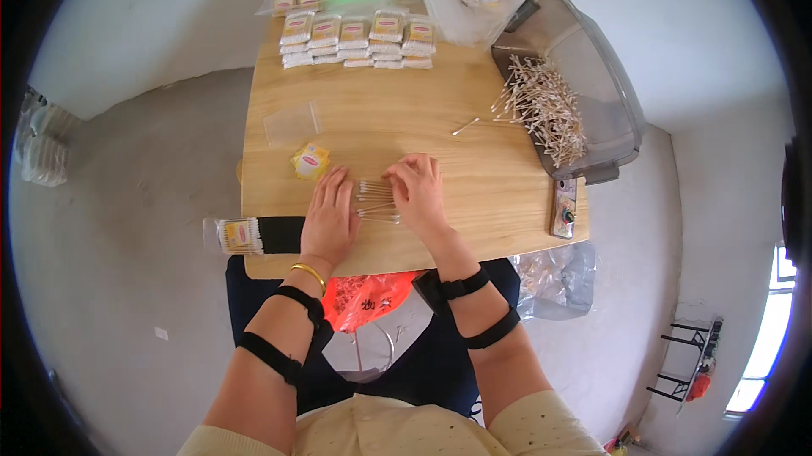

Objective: Picking up cotton swabs, counting them, and placing them into a small plastic bag.

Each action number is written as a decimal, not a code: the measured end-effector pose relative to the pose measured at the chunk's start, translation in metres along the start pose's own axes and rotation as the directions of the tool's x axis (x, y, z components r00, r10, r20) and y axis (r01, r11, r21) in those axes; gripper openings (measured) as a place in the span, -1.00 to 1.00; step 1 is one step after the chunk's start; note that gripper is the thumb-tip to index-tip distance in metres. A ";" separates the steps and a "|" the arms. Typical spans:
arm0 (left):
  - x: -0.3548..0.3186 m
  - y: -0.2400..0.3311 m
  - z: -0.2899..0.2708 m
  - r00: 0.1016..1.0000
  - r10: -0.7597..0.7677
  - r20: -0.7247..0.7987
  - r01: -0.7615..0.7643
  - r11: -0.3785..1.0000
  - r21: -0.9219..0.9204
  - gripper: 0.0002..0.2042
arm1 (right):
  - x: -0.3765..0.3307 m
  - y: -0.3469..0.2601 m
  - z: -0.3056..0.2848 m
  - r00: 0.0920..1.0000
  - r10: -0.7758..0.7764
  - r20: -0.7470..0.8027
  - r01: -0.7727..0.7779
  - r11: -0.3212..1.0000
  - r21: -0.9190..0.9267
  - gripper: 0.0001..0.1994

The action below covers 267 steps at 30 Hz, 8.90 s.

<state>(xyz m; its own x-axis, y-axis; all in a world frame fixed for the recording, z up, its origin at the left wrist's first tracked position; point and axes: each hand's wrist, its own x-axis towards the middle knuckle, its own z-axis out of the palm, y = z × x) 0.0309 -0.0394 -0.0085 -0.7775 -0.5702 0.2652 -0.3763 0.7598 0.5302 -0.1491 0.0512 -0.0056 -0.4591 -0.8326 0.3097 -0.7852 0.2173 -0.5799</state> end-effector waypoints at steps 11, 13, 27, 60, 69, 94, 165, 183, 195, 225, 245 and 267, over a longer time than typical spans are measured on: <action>0.003 0.006 -0.007 0.998 0.043 0.037 -0.048 0.987 0.153 -0.43 | 0.054 0.099 -0.076 0.966 0.178 -0.190 -0.240 0.890 -0.386 -0.75; 0.004 0.008 -0.007 0.998 0.031 0.056 -0.040 0.985 0.170 -0.44 | 0.060 0.108 -0.082 0.971 0.177 -0.163 -0.230 0.880 -0.416 -0.75; 0.004 0.008 -0.005 0.998 0.019 0.065 -0.029 0.986 0.165 -0.46 | 0.071 0.117 -0.070 0.929 0.200 -0.312 -0.291 0.915 -0.281 -0.88; 0.004 0.008 -0.006 0.998 -0.007 0.059 -0.003 0.987 0.161 -0.44 | 0.059 0.102 -0.043 0.990 0.143 -0.007 -0.142 0.988 0.060 -0.87; 0.001 0.002 -0.002 0.998 0.012 0.064 -0.023 0.983 0.180 -0.41 | 0.034 0.026 0.004 0.999 0.011 -0.040 -0.008 0.997 0.082 -0.90; 0.000 0.000 0.002 0.993 0.014 0.116 -0.047 0.957 0.287 -0.30 | -0.020 -0.017 0.005 0.990 -0.106 0.094 0.109 0.994 -0.032 -0.65; -0.001 -0.001 -0.007 0.998 -0.001 -0.067 0.001 1.000 -0.010 -0.49 | -0.046 -0.042 0.016 0.997 -0.044 -0.056 0.042 0.998 -0.038 -0.72; -0.001 -0.002 -0.007 0.998 0.001 -0.059 -0.001 1.000 0.001 -0.50 | -0.037 -0.040 0.015 0.997 -0.025 -0.069 0.020 0.997 -0.069 -0.74; -0.002 -0.004 -0.005 0.998 0.002 -0.063 -0.002 1.000 0.000 -0.51 | -0.028 -0.036 0.017 0.995 -0.030 -0.091 0.023 0.996 -0.087 -0.76; -0.003 -0.003 -0.008 0.991 0.029 -0.129 -0.039 0.996 -0.075 -0.52 | -0.044 -0.029 0.006 0.996 -0.066 0.067 0.077 0.981 -0.177 -0.52; -0.020 0.008 0.006 0.983 0.079 0.167 -0.119 0.961 0.250 -0.08 | -0.074 -0.026 -0.008 0.984 0.042 0.173 0.017 0.945 -0.325 -0.11; 0.007 0.020 -0.005 0.947 0.198 0.254 -0.183 0.980 -0.083 -0.27 | -0.090 -0.014 -0.034 0.991 0.134 -0.016 -0.134 0.990 -0.038 -0.20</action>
<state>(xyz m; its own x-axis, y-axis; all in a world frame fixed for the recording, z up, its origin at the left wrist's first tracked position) 0.0207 -0.0297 0.0082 -0.9387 -0.3099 0.1511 -0.1849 0.8226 0.5378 -0.1104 0.1406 0.0000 -0.5664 -0.7881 0.2411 -0.7316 0.3461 -0.5874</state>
